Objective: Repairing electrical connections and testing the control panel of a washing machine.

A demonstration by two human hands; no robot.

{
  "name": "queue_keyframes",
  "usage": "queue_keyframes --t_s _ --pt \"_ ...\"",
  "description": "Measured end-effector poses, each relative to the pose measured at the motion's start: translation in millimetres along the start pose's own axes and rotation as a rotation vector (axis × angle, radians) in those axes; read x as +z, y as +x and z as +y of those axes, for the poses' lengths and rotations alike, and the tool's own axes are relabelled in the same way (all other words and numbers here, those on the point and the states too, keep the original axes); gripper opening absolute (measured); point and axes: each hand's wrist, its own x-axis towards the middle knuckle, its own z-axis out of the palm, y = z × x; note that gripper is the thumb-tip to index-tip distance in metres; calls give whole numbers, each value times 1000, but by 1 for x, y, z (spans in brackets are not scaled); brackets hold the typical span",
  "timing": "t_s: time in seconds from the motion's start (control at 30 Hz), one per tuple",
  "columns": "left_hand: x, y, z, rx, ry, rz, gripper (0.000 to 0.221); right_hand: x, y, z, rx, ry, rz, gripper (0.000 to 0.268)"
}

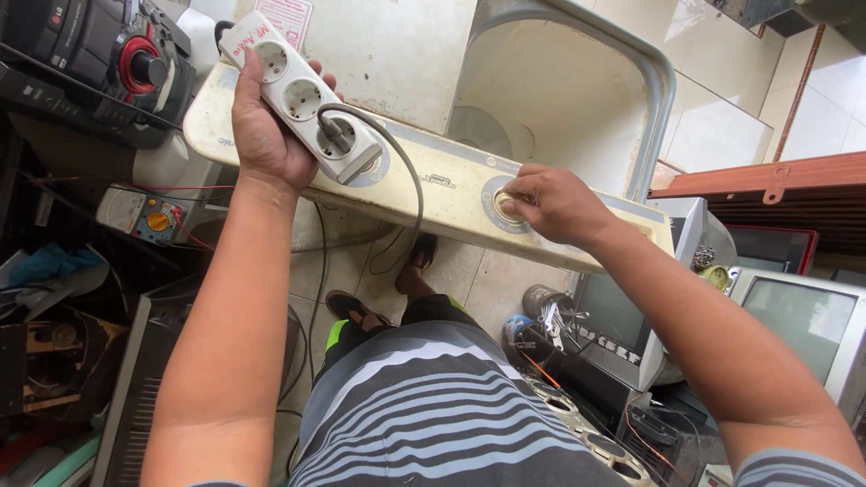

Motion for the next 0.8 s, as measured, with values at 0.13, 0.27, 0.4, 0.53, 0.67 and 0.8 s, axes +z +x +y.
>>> queue_keyframes --t_s 0.13,0.27,0.4,0.53,0.67,0.8 --pt "-4 6 -2 7 -11 -42 45 0 -2 -4 11 -16 31 24" --pt "-13 12 -1 84 14 -86 46 -5 2 3 50 -84 -61 33" --pt "-37 49 -13 92 -83 -213 39 -19 9 -22 -66 -391 -230 31" --pt "-60 52 -3 140 -135 -293 28 -22 31 -43 84 -788 -454 28" --pt "-53 46 -9 166 -159 -213 27 -10 53 -17 122 -911 -549 32" --pt "-47 45 -10 170 -172 -152 27 -10 52 -41 155 -950 -589 27"
